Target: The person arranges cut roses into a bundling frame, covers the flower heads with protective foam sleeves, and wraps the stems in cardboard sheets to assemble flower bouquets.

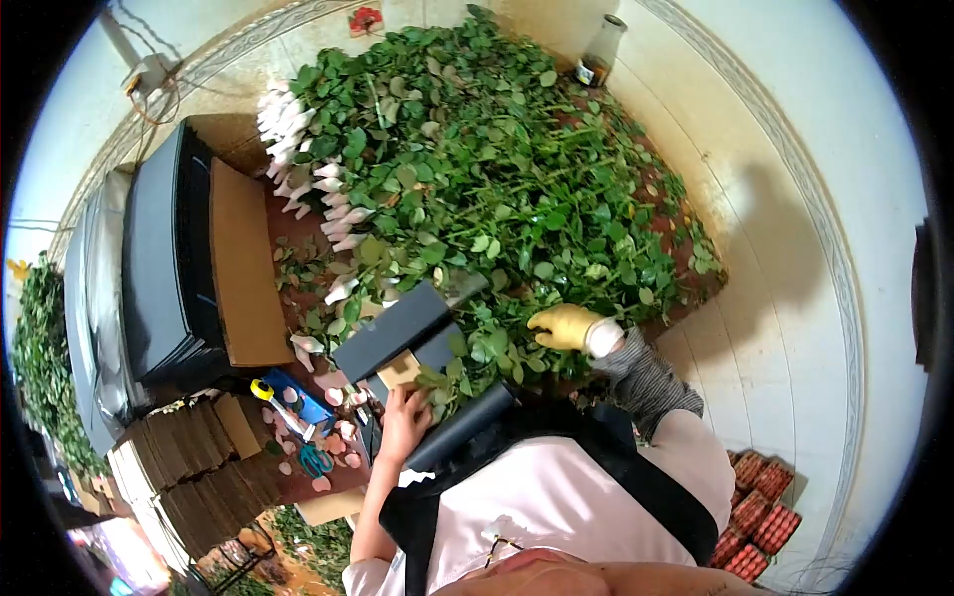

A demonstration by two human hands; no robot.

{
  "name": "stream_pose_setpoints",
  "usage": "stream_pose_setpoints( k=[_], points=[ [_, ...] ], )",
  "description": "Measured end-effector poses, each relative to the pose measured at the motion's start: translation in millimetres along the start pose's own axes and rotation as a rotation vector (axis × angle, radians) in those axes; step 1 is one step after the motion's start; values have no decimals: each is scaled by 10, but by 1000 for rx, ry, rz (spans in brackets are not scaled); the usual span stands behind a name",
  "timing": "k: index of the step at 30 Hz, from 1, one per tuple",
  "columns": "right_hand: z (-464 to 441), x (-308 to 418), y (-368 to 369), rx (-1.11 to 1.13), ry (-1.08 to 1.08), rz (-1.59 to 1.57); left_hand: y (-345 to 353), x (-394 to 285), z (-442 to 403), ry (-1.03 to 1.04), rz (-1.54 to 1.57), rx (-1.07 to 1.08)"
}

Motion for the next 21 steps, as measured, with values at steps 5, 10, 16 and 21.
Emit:
stream_pose_setpoints(
  k=[5,10,16,21],
  points=[
    [-845,492,-1658,-510,-391,-249,37,266,70,-229,73,-35],
    [-2360,284,-2578,-1031,-184,254,26,218,27,-182,31,10],
    [-3423,-484,-2044,-594,289,298,65,342,93,-231,75,-37],
    [-2158,282,-2577,-1310,-244,277,44,257,52,-184,36,-23]
  ],
)
Point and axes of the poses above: each hand's wrist, its own z-axis away from the middle knuckle, its own y-axis out of the palm, x = y × z, the point moved 10 cm from there along -z, towards the middle knuckle, and after that the axes turned 6 degrees about -x, right-handed, at the moved point
